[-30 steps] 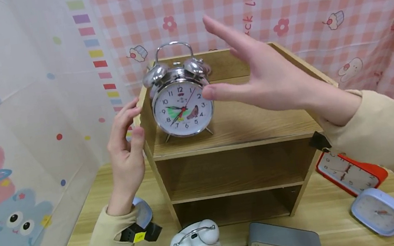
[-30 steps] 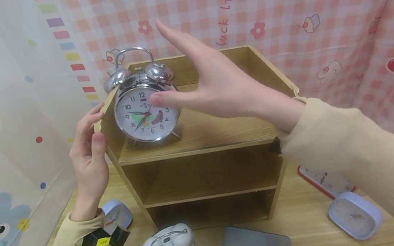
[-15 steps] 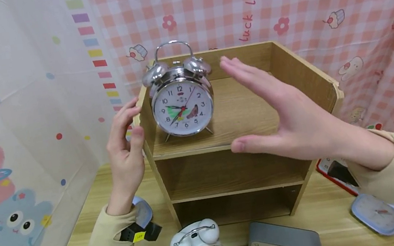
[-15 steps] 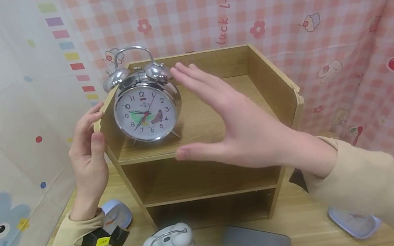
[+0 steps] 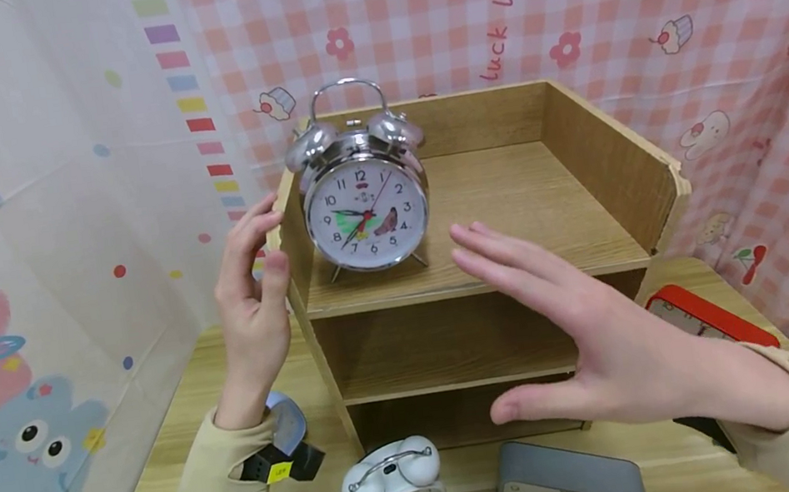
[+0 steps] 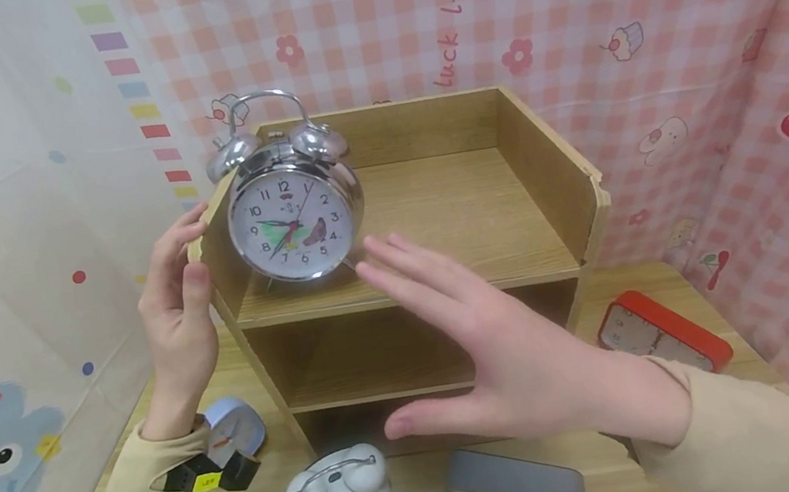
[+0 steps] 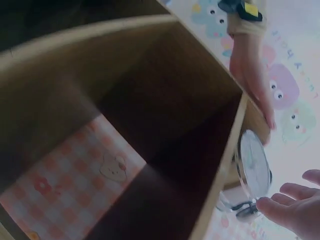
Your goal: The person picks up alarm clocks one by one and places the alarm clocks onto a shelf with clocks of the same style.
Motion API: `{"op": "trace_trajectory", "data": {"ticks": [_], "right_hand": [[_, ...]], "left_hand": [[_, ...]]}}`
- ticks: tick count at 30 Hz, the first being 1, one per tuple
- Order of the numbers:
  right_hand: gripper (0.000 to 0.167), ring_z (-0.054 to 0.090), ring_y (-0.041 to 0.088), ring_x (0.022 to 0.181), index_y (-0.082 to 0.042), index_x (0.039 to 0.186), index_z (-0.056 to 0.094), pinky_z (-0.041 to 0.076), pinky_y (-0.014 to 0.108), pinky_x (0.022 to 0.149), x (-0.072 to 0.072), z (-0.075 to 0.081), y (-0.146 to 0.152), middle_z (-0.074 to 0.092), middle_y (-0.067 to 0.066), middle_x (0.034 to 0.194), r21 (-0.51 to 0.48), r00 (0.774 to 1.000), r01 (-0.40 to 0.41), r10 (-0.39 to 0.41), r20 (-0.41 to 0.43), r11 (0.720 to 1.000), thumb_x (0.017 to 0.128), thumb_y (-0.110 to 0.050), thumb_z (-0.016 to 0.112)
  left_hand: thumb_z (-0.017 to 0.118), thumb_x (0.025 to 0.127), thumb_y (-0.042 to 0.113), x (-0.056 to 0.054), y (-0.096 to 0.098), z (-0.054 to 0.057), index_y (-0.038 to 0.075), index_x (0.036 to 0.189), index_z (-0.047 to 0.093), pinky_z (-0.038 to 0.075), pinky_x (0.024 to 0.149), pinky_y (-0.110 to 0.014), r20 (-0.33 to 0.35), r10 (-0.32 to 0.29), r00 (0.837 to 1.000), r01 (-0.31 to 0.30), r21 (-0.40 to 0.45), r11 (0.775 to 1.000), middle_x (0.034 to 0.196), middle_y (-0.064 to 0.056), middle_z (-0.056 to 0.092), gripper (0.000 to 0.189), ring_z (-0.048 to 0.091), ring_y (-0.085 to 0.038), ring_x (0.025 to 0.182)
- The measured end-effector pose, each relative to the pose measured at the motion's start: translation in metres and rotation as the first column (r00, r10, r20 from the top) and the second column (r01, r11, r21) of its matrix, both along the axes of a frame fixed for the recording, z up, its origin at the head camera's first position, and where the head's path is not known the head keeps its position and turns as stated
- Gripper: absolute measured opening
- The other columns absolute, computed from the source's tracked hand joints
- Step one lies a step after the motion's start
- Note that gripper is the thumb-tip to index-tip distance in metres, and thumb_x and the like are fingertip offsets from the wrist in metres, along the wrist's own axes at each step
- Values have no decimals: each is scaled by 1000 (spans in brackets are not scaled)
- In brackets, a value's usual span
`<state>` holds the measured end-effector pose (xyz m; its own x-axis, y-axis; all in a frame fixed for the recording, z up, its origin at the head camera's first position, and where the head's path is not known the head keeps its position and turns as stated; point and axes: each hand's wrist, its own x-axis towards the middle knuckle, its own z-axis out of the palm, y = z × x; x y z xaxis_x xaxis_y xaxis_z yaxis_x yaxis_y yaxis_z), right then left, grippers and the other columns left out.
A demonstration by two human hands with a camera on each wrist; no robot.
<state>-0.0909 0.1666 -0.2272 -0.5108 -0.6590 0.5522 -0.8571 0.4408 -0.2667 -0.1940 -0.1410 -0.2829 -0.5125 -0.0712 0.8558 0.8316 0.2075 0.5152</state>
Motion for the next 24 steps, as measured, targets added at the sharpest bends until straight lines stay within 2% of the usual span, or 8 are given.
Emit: {"op": "trace_trajectory", "data": {"ticks": [11,18,24], "right_hand": [[103,23,22,166,-12,164,35,18,13,129,10,-41,1,32,8,174,62,998,-16,12,66,998,84,-52,85],[100,29,21,163,-13,164,35,28,19,129,12,-69,0,35,10,172,100,998,-30,24,59,995,87,-55,81],[101,31,22,162,-19,167,30,30,20,128,18,-84,-2,33,6,173,170,994,-31,13,105,985,87,-57,80]], "left_hand": [[52,109,50,-1,1,-1,-7,134,59,41,117,-28,-7,-12,1000,12,8,1000,151,-24,57,63,54,-12,142],[52,108,50,0,1,-1,-7,134,59,41,117,-28,-2,-17,1000,17,10,1000,151,-24,56,63,54,-12,143],[52,109,49,0,1,0,-7,134,59,41,117,-28,-5,-16,1000,16,8,1000,151,-24,56,62,54,-13,143]]}}
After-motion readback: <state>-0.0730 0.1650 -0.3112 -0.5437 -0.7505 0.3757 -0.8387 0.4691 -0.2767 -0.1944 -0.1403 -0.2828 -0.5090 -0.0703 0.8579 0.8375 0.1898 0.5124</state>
